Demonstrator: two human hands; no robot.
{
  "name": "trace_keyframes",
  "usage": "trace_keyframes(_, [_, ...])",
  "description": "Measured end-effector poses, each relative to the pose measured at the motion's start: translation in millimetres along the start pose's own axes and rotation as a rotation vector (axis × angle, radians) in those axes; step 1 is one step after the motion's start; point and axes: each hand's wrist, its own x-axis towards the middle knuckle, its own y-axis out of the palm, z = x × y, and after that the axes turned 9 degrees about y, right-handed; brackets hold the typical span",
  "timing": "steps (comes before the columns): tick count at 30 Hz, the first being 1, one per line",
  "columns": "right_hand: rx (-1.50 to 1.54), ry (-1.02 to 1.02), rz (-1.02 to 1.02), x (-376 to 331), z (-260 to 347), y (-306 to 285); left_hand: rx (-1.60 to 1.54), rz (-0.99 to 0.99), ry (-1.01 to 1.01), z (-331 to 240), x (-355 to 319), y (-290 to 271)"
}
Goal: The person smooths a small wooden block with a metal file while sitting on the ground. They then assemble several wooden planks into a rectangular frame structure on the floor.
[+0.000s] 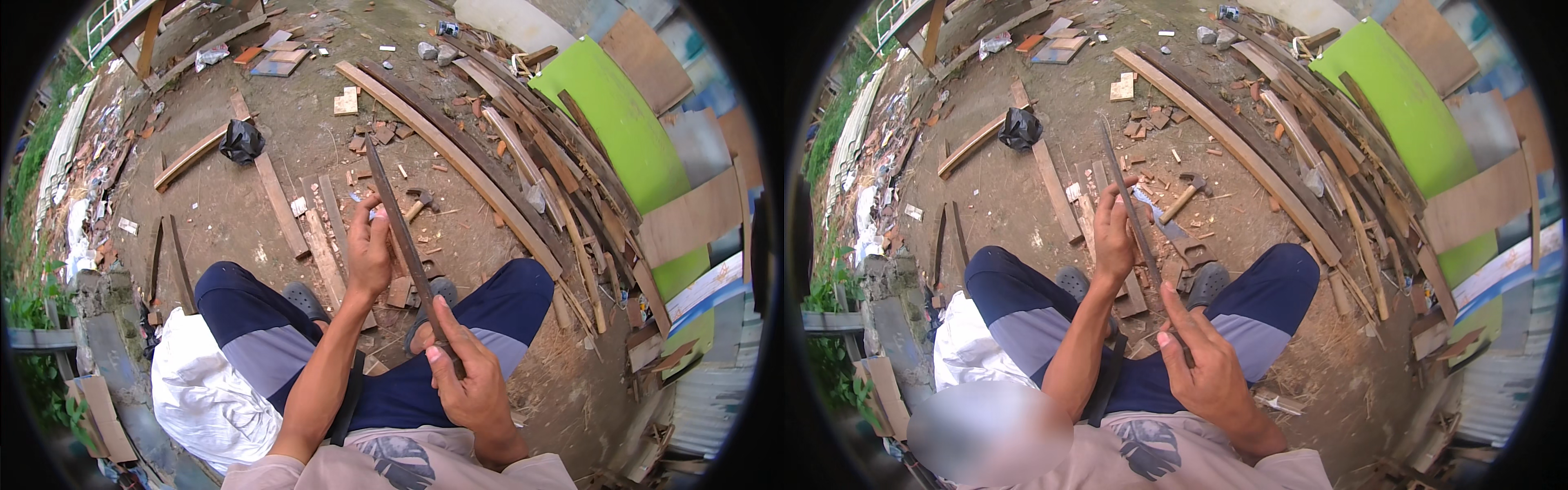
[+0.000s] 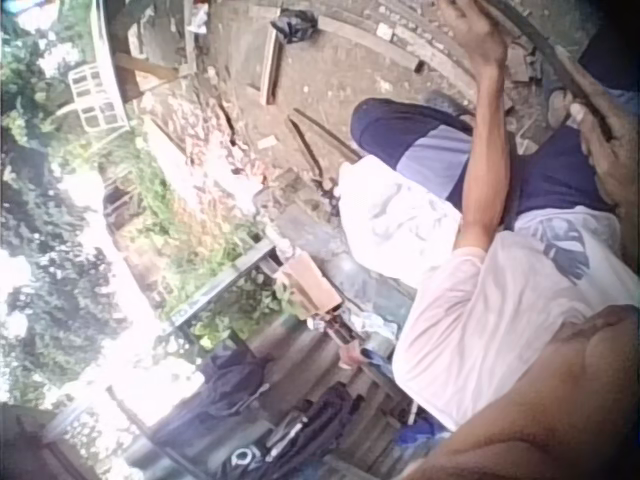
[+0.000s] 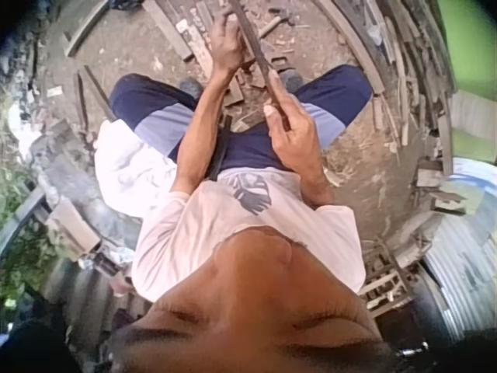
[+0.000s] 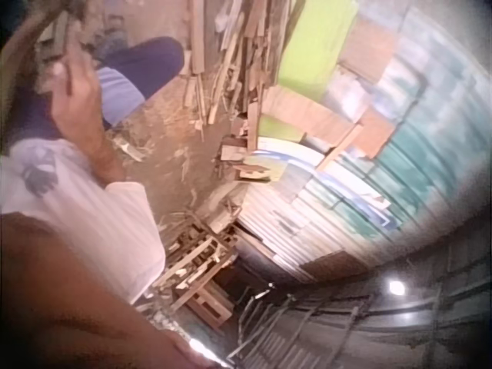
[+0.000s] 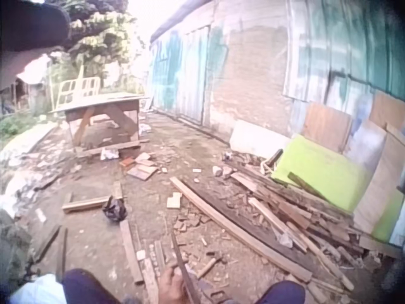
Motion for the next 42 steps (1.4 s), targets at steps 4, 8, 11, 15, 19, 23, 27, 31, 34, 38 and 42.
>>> trace_keyframes(4, [-0.016, 0.009, -0.005, 0.5, 2.9, -1.2, -0.002, 0.010, -0.012, -10.9, 1.2, 5.4])
trace_keyframes(8, [-0.022, 0.021, -0.003, 1.1, 5.6, -0.8, 0.023, -0.001, -0.026, -10.6, 0.6, 4.8])
trace_keyframes(11, [-0.025, 0.029, -0.007, 0.9, 5.1, -0.7, 0.059, -0.009, -0.020, -18.5, 2.0, 8.6])
trace_keyframes(15, [-0.023, 0.051, -0.005, 0.6, 6.1, -1.1, 0.069, -0.019, 0.007, -20.4, 2.6, 11.7])
trace_keyframes(19, [-0.043, 0.042, -0.010, 0.7, 7.1, -1.4, 0.075, -0.011, 0.013, -18.4, 2.9, 10.2])
trace_keyframes(23, [-0.055, 0.039, -0.013, 0.3, 6.6, -1.6, 0.046, 0.003, -0.050, -18.9, 2.0, 8.9])
trace_keyframes(27, [-0.058, 0.015, -0.032, -0.3, 2.6, -0.1, 0.025, 0.001, -0.053, -21.3, 1.5, 10.2])
trace_keyframes(31, [-0.071, -0.006, -0.038, -0.3, 0.8, 0.7, 0.060, -0.009, 0.005, -20.7, 2.1, 10.8])
trace_keyframes(34, [-0.068, 0.002, -0.040, -0.3, 1.4, 1.0, 0.109, -0.009, -0.009, -17.2, 2.4, 8.4])
trace_keyframes(38, [-0.072, 0.009, -0.043, 0.0, 1.7, 1.2, 0.095, -0.015, 0.012, -19.0, 3.4, 9.2])
trace_keyframes(42, [-0.076, 0.011, -0.043, 0.1, 3.0, 1.0, 0.091, -0.015, 0.033, -18.5, 4.1, 9.4])
